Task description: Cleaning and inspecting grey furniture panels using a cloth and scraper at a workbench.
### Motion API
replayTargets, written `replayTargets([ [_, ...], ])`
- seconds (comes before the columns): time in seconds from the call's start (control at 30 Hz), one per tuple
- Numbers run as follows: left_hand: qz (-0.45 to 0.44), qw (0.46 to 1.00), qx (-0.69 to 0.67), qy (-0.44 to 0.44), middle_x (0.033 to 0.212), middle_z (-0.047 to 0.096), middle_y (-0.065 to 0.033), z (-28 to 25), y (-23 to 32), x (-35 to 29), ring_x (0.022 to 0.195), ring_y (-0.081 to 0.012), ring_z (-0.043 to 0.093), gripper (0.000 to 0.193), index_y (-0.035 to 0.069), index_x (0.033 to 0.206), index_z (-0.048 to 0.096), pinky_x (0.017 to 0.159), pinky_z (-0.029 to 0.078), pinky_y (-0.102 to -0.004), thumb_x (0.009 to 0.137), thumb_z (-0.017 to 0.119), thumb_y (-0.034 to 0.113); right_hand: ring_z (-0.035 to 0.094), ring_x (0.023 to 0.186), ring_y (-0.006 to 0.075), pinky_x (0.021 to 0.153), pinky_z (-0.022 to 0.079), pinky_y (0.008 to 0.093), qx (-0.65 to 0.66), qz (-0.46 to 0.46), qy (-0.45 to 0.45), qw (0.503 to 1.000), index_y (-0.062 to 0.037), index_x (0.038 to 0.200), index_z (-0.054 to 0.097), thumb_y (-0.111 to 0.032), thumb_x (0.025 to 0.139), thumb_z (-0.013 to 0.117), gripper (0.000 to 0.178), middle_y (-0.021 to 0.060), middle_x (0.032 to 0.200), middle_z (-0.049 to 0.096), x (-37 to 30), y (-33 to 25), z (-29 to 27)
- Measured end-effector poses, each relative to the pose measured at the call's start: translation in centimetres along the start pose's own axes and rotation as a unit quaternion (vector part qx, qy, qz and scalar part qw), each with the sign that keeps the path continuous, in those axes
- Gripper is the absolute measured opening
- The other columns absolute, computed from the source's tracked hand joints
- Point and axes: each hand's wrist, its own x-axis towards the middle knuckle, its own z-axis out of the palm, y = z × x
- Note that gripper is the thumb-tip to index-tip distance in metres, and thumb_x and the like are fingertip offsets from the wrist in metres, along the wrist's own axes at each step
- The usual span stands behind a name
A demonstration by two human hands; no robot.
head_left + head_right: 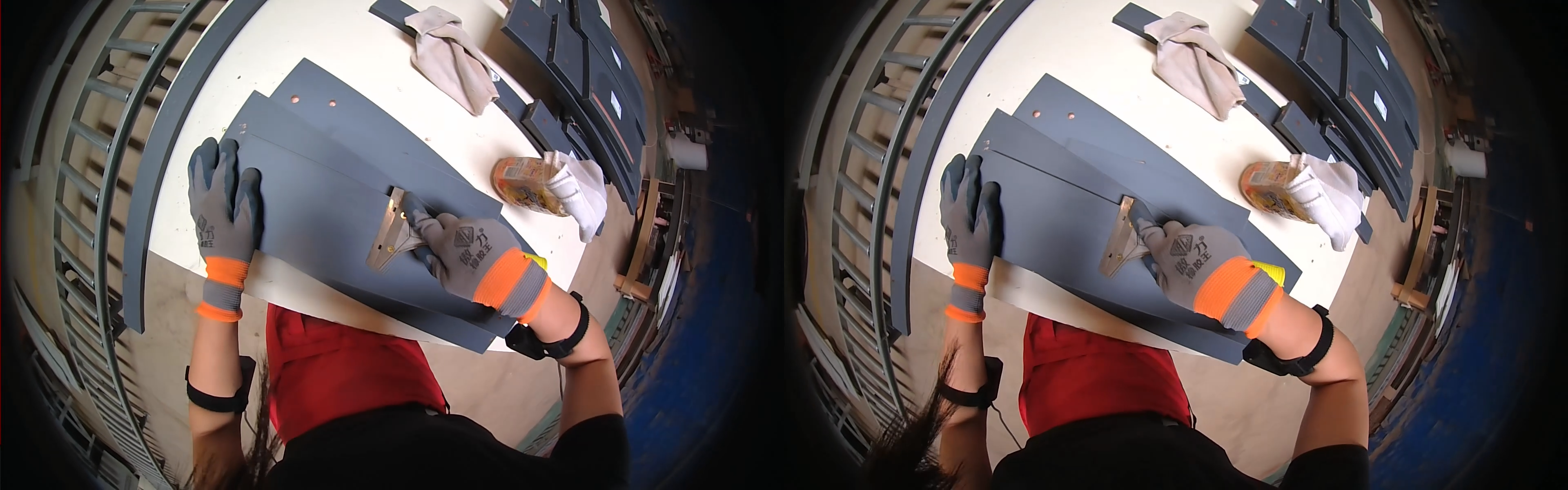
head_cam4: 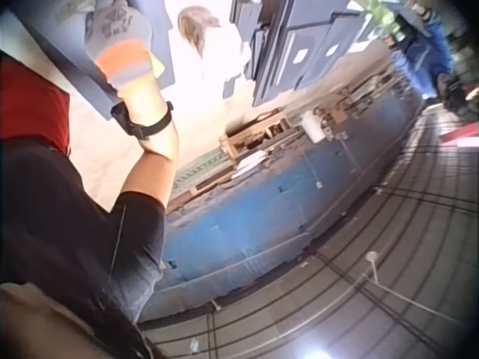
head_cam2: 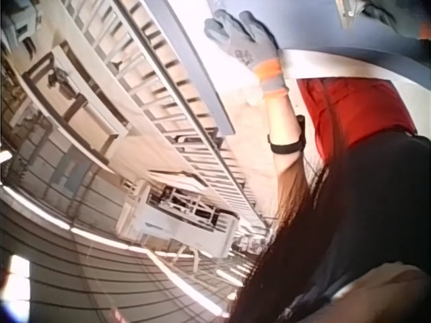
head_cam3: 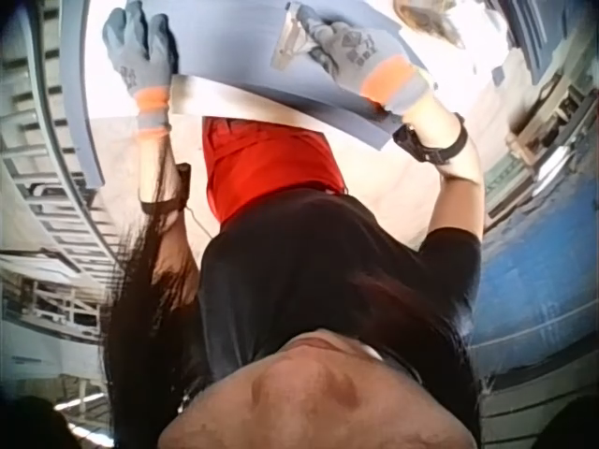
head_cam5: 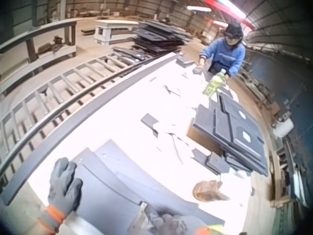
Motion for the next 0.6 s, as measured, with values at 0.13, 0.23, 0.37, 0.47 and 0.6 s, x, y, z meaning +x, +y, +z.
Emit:
replayTargets([
  [0.13,-0.003,1.0,-0.022,0.0,0.137,0.048,-0.0289,-0.3,-0.4,-0.1,0.129,-0.0446,0.041,0.047,0.0,0.131,0.056,0.108,0.033,-0.048,0.092,0.058,0.027,0.067,0.092,0.0304,0.076,0.054,0.0394,-0.005,-0.008,-0.014,1.0,-0.006,0.138,0.047,-0.021,0.092,0.052,0.049,0.0162,0.107,0.063,1.0,-0.8,-0.9],
  [0.23,-0.039,0.997,-0.053,-0.03,0.139,0.048,-0.027,-1.8,-0.8,-0.5,0.133,-0.0418,0.04,0.045,0.002,0.132,0.057,0.11,0.031,-0.0468,0.093,0.058,0.026,0.066,0.092,0.03,0.078,0.054,0.0392,0.006,-0.045,0.062,0.997,-0.007,0.141,0.044,-0.024,0.091,0.054,0.053,0.0156,0.108,0.062,0.2,-0.1,0.0],
  [0.37,-0.063,0.994,-0.069,-0.052,0.132,0.056,-0.0221,-4.1,-2.1,-2.1,0.132,-0.0375,0.043,0.042,0.003,0.131,0.06,0.11,0.032,-0.0443,0.095,0.056,0.023,0.066,0.09,0.0295,0.078,0.054,0.0384,-0.006,0.004,-0.013,1.0,-0.0081,0.143,0.042,-0.026,0.091,0.055,0.057,0.0153,0.108,0.063,-0.8,-0.4,-0.1],
  [0.47,-0.016,0.998,-0.022,-0.049,0.117,0.064,-0.0194,-4.8,-2.4,-3.2,0.117,-0.0338,0.054,0.04,0.003,0.131,0.06,0.102,0.039,-0.0419,0.096,0.054,0.022,0.067,0.088,0.0297,0.076,0.054,0.038,-0.013,-0.001,0.004,1.0,-0.0076,0.142,0.043,-0.025,0.09,0.056,0.057,0.0155,0.107,0.064,0.4,-1.2,-0.4],
  [0.6,-0.157,0.965,-0.053,-0.203,0.096,0.069,-0.0145,-5.2,-1.7,-3.1,0.089,-0.026,0.059,0.04,0.005,0.13,0.06,0.083,0.045,-0.0381,0.093,0.052,0.017,0.067,0.086,0.0299,0.075,0.054,0.0377,-0.027,-0.039,0.048,0.998,-0.0062,0.14,0.045,-0.023,0.089,0.057,0.055,0.0161,0.106,0.064,2.4,-1.9,-1.2],
])
